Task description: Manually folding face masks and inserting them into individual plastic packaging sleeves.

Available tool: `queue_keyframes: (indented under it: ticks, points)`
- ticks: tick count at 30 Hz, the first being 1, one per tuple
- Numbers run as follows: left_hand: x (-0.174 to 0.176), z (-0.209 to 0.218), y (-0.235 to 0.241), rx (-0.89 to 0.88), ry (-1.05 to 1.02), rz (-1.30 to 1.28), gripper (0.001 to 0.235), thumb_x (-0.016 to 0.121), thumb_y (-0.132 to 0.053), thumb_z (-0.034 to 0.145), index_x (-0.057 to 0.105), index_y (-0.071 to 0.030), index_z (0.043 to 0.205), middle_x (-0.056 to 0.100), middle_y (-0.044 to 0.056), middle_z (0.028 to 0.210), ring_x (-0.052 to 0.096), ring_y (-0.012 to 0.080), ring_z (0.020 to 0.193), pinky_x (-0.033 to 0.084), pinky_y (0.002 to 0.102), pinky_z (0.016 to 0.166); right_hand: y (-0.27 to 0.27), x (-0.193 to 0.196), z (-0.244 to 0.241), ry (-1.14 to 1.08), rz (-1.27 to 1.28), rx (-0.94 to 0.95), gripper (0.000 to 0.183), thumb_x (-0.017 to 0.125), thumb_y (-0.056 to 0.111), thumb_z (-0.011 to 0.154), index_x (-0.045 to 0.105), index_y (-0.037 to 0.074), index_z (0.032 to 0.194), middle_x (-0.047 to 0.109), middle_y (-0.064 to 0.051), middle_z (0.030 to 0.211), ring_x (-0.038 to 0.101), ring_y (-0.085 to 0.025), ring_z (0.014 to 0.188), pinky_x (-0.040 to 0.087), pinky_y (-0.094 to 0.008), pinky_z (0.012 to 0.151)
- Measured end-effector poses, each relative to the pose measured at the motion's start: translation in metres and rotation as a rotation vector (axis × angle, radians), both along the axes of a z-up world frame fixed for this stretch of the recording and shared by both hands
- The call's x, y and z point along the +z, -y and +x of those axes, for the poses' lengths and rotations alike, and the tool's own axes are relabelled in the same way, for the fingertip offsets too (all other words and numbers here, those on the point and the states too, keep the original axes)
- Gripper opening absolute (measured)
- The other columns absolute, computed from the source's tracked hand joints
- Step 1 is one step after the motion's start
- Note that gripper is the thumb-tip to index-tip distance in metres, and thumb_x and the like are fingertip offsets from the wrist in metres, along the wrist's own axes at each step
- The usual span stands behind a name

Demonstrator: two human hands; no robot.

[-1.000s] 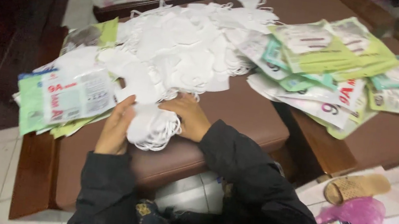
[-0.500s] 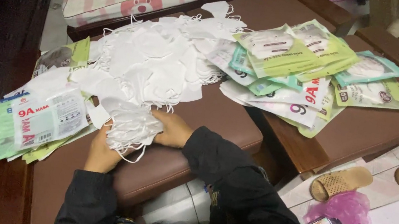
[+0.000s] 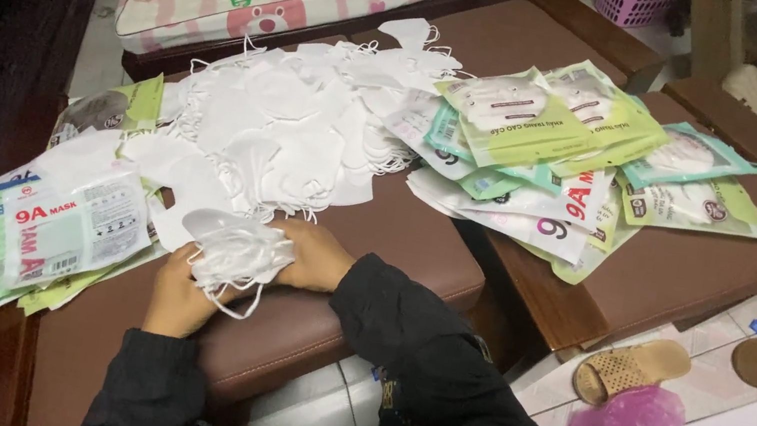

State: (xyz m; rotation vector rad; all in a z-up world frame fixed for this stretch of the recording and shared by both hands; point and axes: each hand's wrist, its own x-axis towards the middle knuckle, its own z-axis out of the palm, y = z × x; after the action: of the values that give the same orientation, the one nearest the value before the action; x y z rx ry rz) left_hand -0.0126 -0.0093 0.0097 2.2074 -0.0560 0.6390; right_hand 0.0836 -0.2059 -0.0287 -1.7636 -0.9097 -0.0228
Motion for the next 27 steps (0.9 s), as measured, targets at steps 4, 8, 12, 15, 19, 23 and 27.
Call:
queue_keyframes:
  ticks: [4, 8, 12, 15, 19, 23, 27]
  points:
    - [0.011, -0.001, 0.004, -0.010, -0.169, -0.010, 0.057, 0.100, -0.020, 0.051, 0.072, -0.007, 0.099, 0.075, 0.016, 0.095, 0.071, 0.0381, 0.100, 0.057, 0.048, 0.084, 0.003, 0.001, 0.000, 0.059, -0.062, -0.067, 0.069, 0.085, 0.015, 0.063, 0.065, 0.007, 0.129, 0.070, -0.023, 0.116, 0.066, -0.046, 0.114, 0.054, -0.054, 0.101]
    - [-0.007, 0.007, 0.006, 0.034, -0.271, -0.052, 0.064, 0.101, -0.021, 0.051, 0.074, -0.002, 0.106, 0.074, 0.022, 0.103, 0.067, 0.0451, 0.108, 0.054, 0.054, 0.092, -0.003, -0.004, -0.003, -0.114, -0.001, -0.046, 0.058, 0.080, 0.016, 0.071, 0.067, 0.013, 0.127, 0.075, -0.016, 0.110, 0.069, -0.040, 0.111, 0.056, -0.049, 0.097]
    - [-0.011, 0.009, 0.013, 0.064, -0.243, -0.128, 0.045, 0.097, -0.017, 0.059, 0.076, 0.002, 0.094, 0.075, 0.023, 0.089, 0.072, 0.0376, 0.093, 0.055, 0.047, 0.083, -0.001, 0.010, -0.008, -0.128, 0.022, -0.044, 0.051, 0.080, 0.017, 0.073, 0.068, 0.013, 0.122, 0.075, -0.015, 0.105, 0.070, -0.037, 0.108, 0.056, -0.047, 0.095]
    - [-0.022, 0.011, -0.001, 0.069, -0.216, -0.094, 0.038, 0.094, -0.008, 0.058, 0.078, -0.001, 0.092, 0.075, 0.020, 0.085, 0.072, 0.0325, 0.089, 0.056, 0.046, 0.079, 0.003, 0.023, -0.012, -0.151, 0.049, -0.044, 0.041, 0.081, 0.019, 0.075, 0.070, 0.013, 0.114, 0.075, -0.013, 0.099, 0.072, -0.033, 0.103, 0.057, -0.045, 0.091]
    - [-0.028, 0.014, 0.002, 0.026, -0.139, -0.216, 0.037, 0.097, -0.011, 0.059, 0.078, -0.007, 0.091, 0.073, 0.012, 0.081, 0.066, 0.0206, 0.084, 0.054, 0.040, 0.079, 0.005, 0.013, -0.007, -0.165, -0.019, -0.026, 0.029, 0.079, 0.019, 0.077, 0.071, 0.012, 0.103, 0.075, -0.012, 0.089, 0.073, -0.033, 0.093, 0.058, -0.046, 0.083]
    - [-0.021, 0.019, 0.011, 0.063, -0.187, -0.249, 0.045, 0.096, -0.019, 0.061, 0.075, -0.010, 0.100, 0.073, 0.011, 0.089, 0.066, 0.0225, 0.090, 0.052, 0.043, 0.084, 0.006, 0.024, -0.005, -0.159, -0.144, -0.020, 0.023, 0.075, 0.014, 0.076, 0.071, 0.005, 0.097, 0.073, -0.018, 0.079, 0.073, -0.041, 0.085, 0.058, -0.047, 0.079]
    - [-0.016, 0.018, 0.017, 0.092, -0.226, -0.272, 0.051, 0.095, -0.026, 0.062, 0.073, -0.012, 0.106, 0.072, 0.009, 0.096, 0.065, 0.0240, 0.095, 0.051, 0.045, 0.087, 0.005, 0.001, 0.002, -0.176, -0.129, 0.015, 0.022, 0.076, 0.020, 0.077, 0.072, 0.011, 0.096, 0.074, -0.013, 0.080, 0.074, -0.035, 0.084, 0.058, -0.048, 0.076]
